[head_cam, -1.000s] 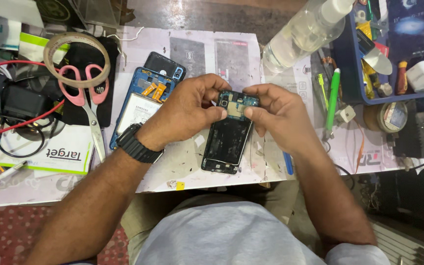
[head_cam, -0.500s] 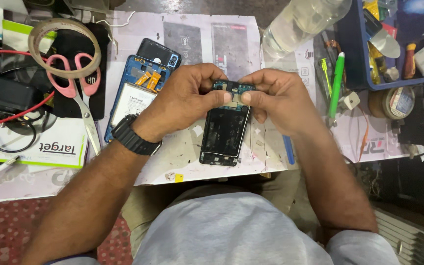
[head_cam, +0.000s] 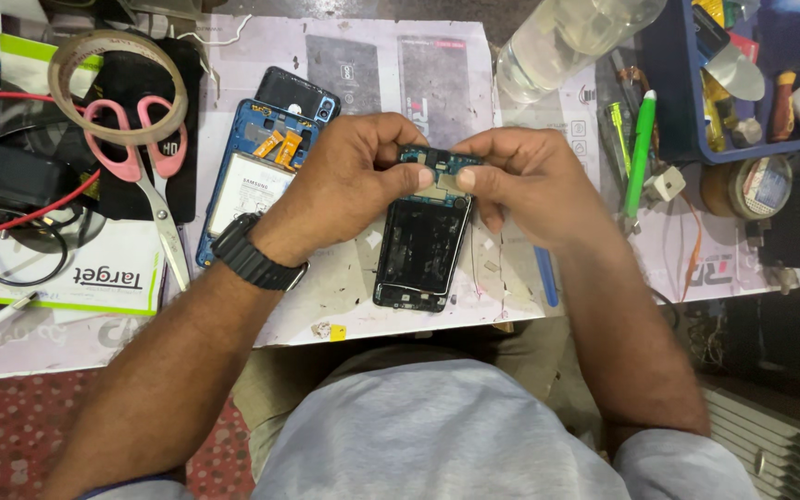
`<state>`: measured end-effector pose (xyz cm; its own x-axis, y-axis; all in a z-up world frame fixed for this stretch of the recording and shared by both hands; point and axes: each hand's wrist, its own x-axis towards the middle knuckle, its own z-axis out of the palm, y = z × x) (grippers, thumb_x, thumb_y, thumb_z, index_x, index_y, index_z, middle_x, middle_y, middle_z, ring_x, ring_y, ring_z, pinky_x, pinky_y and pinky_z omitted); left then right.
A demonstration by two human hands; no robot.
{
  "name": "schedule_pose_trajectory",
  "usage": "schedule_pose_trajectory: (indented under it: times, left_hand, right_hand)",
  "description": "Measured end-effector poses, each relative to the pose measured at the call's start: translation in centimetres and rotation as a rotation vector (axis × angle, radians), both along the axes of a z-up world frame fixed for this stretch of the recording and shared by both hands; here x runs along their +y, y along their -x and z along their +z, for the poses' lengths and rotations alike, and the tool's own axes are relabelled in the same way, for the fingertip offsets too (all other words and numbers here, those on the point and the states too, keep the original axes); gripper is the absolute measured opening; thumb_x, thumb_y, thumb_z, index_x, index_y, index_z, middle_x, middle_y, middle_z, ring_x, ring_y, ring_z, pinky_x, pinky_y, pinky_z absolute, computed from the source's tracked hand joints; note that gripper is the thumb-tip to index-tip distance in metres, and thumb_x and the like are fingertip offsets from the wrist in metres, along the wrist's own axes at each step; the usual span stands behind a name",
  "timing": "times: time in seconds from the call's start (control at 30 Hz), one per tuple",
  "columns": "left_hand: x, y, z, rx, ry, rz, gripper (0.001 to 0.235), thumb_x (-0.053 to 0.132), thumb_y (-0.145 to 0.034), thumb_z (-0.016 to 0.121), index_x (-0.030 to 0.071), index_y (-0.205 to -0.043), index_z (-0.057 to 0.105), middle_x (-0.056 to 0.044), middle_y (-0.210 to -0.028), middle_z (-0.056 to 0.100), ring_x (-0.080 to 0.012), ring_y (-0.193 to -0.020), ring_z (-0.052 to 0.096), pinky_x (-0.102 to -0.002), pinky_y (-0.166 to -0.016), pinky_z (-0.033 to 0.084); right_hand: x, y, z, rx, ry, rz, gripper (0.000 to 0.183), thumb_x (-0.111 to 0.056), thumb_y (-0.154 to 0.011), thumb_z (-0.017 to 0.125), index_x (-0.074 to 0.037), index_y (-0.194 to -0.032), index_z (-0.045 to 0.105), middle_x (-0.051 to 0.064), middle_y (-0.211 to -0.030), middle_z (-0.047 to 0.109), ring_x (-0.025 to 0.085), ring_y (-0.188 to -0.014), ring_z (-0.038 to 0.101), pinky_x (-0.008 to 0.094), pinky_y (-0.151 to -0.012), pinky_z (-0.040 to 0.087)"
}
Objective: The person cleans a disassembled smartphone motherboard using a toothbrush and liquid from a squeeze bottle. The person scrubs the board, applies liquid, and then places the board back into the phone chassis.
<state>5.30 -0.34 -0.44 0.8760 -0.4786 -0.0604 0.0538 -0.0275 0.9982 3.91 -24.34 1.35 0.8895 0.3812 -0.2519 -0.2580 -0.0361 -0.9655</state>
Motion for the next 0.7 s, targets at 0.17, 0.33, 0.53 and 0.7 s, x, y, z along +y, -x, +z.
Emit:
schedule_pose_trajectory:
  times: [0.17,0.33,0.53,0.7]
  left_hand:
    - [0.2,-0.3,-0.6,0.018,0.067,0.01,0.012,0.003,-0.092,0.072,0.001,-0.104,0.069,0.0,-0.078,0.071,-0.0007,-0.067,0.06,-0.019,-0.06,0.048]
    - [0.2,-0.5,-0.9,-0.008,0.048,0.036,0.012,0.003,-0.092,0.074,0.001,-0.103,0.069,0.001,-0.078,0.068,-0.0014,-0.067,0.057,-0.02,-0.059,0.046]
    - [0.3,-0.6,-1.7,-0.077,0.038,0.041,0.013,0.002,-0.094,0.074,0.0,-0.105,0.068,0.001,-0.079,0.068,-0.0014,-0.069,0.058,-0.021,-0.06,0.046]
    - [0.4,-0.6,-1.7,-0.111,0.051,0.042,0.014,0.002,-0.096,0.074,0.0,-0.107,0.067,0.001,-0.081,0.069,-0.0008,-0.07,0.06,-0.02,-0.06,0.047]
  right_hand:
    - [-0.4,0.4,0.8,0.024,0.063,0.103,0.045,0.001,-0.09,0.072,0.007,-0.132,0.06,0.007,-0.085,0.071,0.006,-0.058,0.059,0.021,-0.049,0.047]
    - [0.0,1.2,1.4,0.039,0.119,0.135,0.058,0.003,-0.087,0.073,0.003,-0.142,0.054,0.007,-0.086,0.072,0.006,-0.061,0.059,0.02,-0.052,0.048]
    - [0.4,1.6,1.0,0.029,0.164,0.114,0.061,0.004,-0.086,0.073,0.003,-0.142,0.05,0.007,-0.09,0.072,0.005,-0.062,0.058,0.02,-0.051,0.045]
    - [0.7,2.3,0.7,-0.052,0.144,0.091,0.061,0.009,-0.089,0.071,0.004,-0.146,0.049,0.008,-0.1,0.074,0.006,-0.081,0.068,0.02,-0.066,0.053]
